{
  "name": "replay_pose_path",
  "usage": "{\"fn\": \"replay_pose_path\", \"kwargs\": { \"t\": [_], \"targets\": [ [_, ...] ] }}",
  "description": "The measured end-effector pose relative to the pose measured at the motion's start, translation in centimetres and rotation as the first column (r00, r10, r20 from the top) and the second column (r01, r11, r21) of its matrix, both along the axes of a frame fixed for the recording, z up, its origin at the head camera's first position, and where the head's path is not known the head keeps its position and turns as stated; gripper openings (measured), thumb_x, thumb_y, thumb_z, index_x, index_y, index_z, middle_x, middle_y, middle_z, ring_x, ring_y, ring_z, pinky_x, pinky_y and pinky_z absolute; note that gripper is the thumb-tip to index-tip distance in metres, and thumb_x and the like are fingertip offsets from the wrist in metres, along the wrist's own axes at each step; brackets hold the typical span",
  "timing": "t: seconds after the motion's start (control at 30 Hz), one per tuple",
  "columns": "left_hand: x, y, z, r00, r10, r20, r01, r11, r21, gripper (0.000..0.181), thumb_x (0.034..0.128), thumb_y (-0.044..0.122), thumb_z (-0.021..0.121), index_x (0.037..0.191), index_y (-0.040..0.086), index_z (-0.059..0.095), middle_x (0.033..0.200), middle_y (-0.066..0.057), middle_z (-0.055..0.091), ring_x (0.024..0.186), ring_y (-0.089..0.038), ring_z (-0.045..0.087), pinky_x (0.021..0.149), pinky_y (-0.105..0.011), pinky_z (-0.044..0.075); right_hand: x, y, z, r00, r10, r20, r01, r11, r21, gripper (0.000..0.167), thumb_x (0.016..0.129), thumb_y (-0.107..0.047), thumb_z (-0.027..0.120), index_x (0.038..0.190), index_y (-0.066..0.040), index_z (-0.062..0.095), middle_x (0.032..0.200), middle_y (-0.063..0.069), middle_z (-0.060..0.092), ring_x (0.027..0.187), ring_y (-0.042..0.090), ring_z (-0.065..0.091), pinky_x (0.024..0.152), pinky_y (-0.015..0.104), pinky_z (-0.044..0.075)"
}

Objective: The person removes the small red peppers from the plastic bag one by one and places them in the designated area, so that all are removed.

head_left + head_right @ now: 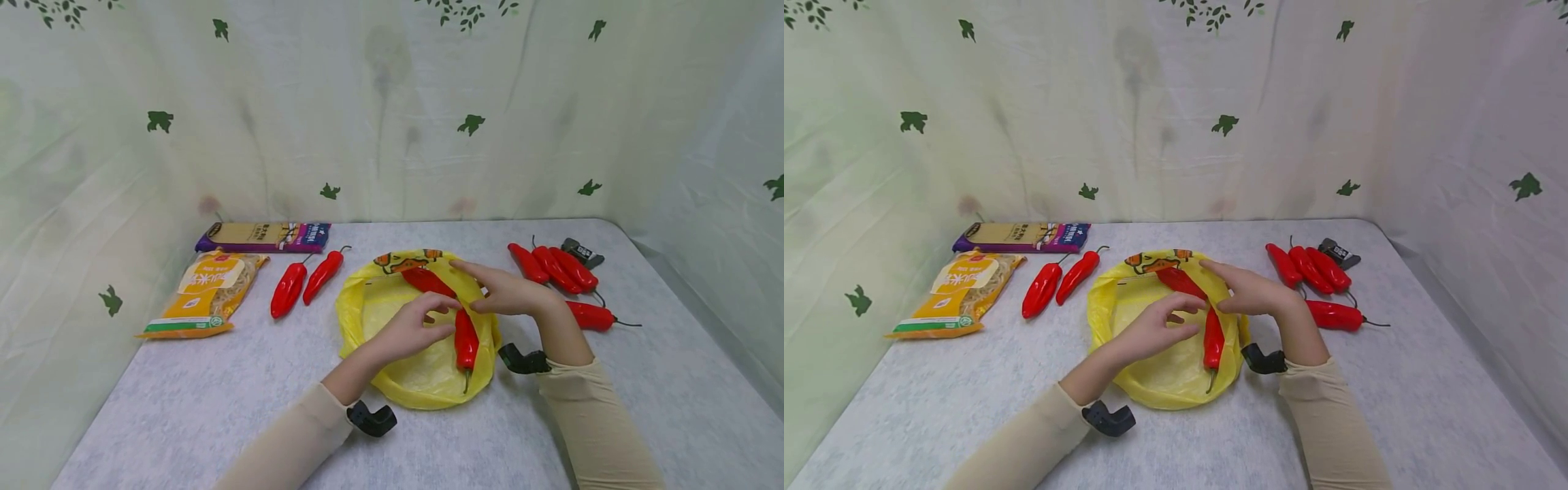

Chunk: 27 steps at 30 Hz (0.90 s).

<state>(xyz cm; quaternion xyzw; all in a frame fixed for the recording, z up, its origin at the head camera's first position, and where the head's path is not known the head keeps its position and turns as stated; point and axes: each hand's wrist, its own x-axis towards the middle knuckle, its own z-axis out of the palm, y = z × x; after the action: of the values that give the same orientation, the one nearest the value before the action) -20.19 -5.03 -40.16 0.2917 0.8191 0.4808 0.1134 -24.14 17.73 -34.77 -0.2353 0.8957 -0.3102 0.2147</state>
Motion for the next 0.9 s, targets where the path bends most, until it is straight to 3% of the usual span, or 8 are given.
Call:
{"fn": "replay_pose_path", "kwargs": {
  "t": [0.23, 0.4, 0.67, 0.9],
  "targets": [
    [0.6, 1.0, -0.8, 1.000, -0.031, -0.005, 0.030, 0.998, -0.059, 0.032, 0.0952, 0.022, 0.067, 0.127, 0.015, 0.066, 0.137, -0.002, 0.059, 0.132, -0.022, 0.052, 0.112, -0.043, 0.045, 0.1, 0.0, 0.0, 1.000, 0.007, -0.014, -0.007, 1.000, -0.002, 0.083, 0.090, -0.009, 0.066, 0.160, -0.020, 0.024, 0.165, 0.013, 0.028, 0.145, 0.039, 0.038, 0.106, 0.056, 0.048],
    [0.9, 1.6, -1.1, 0.999, -0.051, -0.013, 0.049, 0.990, -0.132, 0.030, 0.0948, 0.023, 0.068, 0.124, 0.018, 0.069, 0.151, -0.005, 0.048, 0.144, -0.024, 0.040, 0.122, -0.047, 0.032, 0.1, 0.0, -0.1, 1.000, 0.008, -0.018, -0.008, 1.000, -0.001, 0.083, 0.090, -0.008, 0.066, 0.160, -0.021, 0.024, 0.164, 0.013, 0.028, 0.145, 0.039, 0.038, 0.106, 0.055, 0.048],
    [1.3, 2.1, -1.7, 0.992, -0.104, -0.076, 0.083, 0.967, -0.240, 0.034, 0.0960, 0.025, 0.065, 0.130, 0.022, 0.067, 0.164, -0.009, 0.028, 0.153, -0.030, 0.022, 0.124, -0.054, 0.024, 0.0, -0.1, -0.1, 1.000, 0.012, -0.022, -0.012, 1.000, -0.003, 0.083, 0.089, -0.007, 0.065, 0.160, -0.020, 0.024, 0.164, 0.013, 0.029, 0.145, 0.037, 0.037, 0.106, 0.053, 0.050],
    [1.4, 2.2, -2.5, 0.992, -0.121, -0.029, 0.107, 0.948, -0.299, 0.036, 0.1002, 0.031, 0.058, 0.136, 0.029, 0.062, 0.169, -0.003, 0.012, 0.156, -0.028, 0.012, 0.124, -0.054, 0.023, 0.1, -0.2, 0.0, 1.000, 0.011, -0.018, -0.011, 1.000, -0.006, 0.082, 0.089, -0.006, 0.065, 0.160, -0.018, 0.025, 0.164, 0.013, 0.029, 0.147, 0.036, 0.035, 0.107, 0.052, 0.049]
  ]
}}
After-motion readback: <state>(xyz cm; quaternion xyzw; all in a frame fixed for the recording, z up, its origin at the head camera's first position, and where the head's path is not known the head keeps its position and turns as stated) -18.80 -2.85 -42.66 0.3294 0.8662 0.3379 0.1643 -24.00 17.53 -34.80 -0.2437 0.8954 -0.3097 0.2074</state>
